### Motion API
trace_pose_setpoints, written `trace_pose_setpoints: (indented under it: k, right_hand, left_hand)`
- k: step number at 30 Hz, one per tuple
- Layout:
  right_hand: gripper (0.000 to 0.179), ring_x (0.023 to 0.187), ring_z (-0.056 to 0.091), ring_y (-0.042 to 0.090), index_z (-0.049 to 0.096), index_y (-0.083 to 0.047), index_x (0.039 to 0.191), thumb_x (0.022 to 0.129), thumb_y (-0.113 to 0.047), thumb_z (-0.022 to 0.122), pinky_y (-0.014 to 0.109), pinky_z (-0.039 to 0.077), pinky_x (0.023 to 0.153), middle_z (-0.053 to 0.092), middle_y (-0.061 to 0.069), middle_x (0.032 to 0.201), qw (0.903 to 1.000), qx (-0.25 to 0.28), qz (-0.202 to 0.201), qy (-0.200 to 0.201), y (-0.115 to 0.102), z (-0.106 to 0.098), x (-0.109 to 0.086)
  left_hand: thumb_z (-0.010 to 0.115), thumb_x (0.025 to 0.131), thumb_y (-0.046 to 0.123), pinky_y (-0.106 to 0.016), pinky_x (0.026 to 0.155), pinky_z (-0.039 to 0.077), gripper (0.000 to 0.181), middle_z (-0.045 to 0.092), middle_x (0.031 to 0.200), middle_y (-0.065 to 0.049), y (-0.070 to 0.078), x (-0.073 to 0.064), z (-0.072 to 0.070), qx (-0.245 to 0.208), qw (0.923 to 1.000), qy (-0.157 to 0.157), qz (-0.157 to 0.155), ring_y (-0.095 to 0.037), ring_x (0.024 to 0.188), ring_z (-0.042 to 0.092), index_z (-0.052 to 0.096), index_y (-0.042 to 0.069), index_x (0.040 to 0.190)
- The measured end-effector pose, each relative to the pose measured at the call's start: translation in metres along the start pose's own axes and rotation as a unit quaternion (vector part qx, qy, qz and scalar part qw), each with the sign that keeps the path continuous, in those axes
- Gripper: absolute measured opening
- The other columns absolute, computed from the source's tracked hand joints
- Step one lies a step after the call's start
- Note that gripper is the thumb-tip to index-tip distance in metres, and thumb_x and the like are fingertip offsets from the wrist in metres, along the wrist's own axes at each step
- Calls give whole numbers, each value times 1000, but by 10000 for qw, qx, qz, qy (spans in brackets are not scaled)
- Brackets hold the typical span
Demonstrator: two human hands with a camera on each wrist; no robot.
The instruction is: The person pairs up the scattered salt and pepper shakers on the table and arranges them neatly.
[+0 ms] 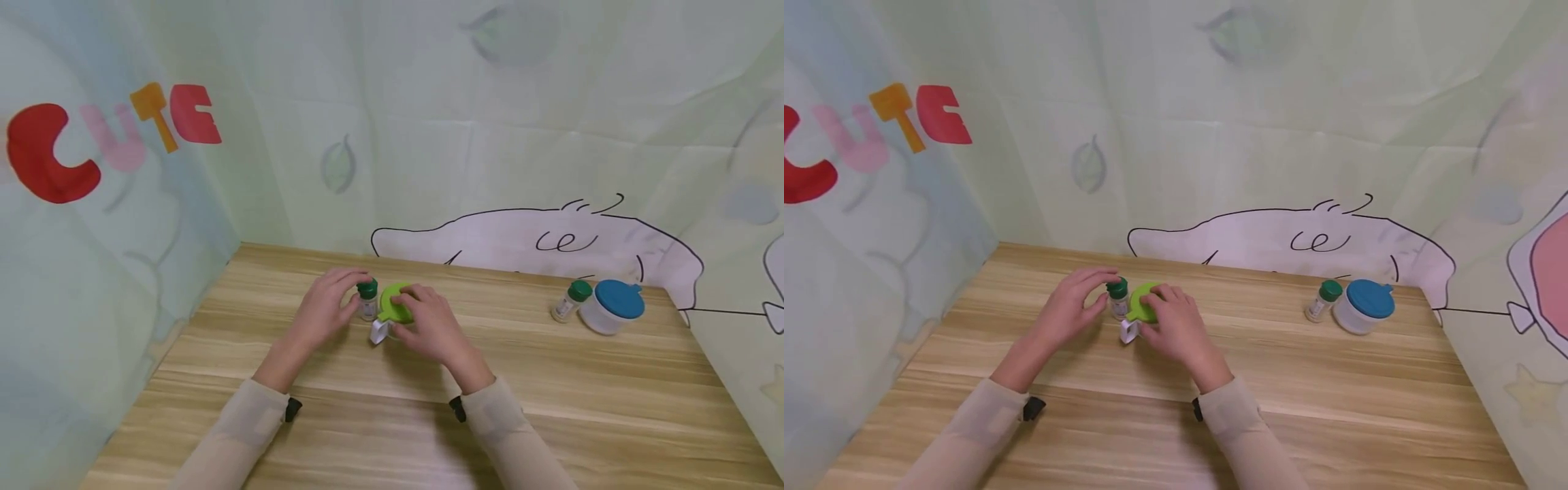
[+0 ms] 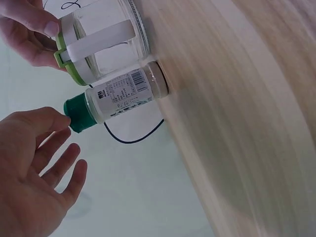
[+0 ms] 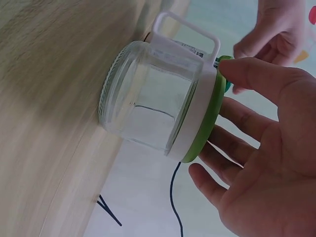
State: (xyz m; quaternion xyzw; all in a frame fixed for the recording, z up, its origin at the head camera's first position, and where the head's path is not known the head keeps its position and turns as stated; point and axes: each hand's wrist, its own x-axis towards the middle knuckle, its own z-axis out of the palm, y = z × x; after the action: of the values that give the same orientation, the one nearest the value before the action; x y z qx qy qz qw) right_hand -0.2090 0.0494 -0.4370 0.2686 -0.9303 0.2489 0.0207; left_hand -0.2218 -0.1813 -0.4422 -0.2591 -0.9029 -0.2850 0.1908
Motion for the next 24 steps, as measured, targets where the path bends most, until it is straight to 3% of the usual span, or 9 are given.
trace_pose_setpoints:
  k: [8,15,24]
  right_hand:
    - [47,134,54,39,67,-4,139,96,-21,77,59,47,111,60,19,146,10000,-56,-17,-36,0,0,-1]
    - [47,138,52,39,67,-5,139,96,-21,78,58,45,114,59,17,148,9999,-138,4,-58,1,0,-2]
    - [47,137,52,38,67,-5,140,97,-22,77,57,47,112,59,16,148,9998,-125,43,-123,-1,-1,-2]
  left_hand:
    - [73,94,-4,-53,113,49,35,69,140,-14,-6,-3,6,-100,9993,-318,-139,-35,129,63,72,5,128]
    - [71,96,-3,-52,108,51,30,71,136,-12,-3,-3,5,-104,9993,-207,-309,-34,123,64,75,6,125]
    - [76,95,0,-51,102,54,25,74,128,-11,-1,-2,5,-18,9993,-53,-369,-34,116,65,78,6,119]
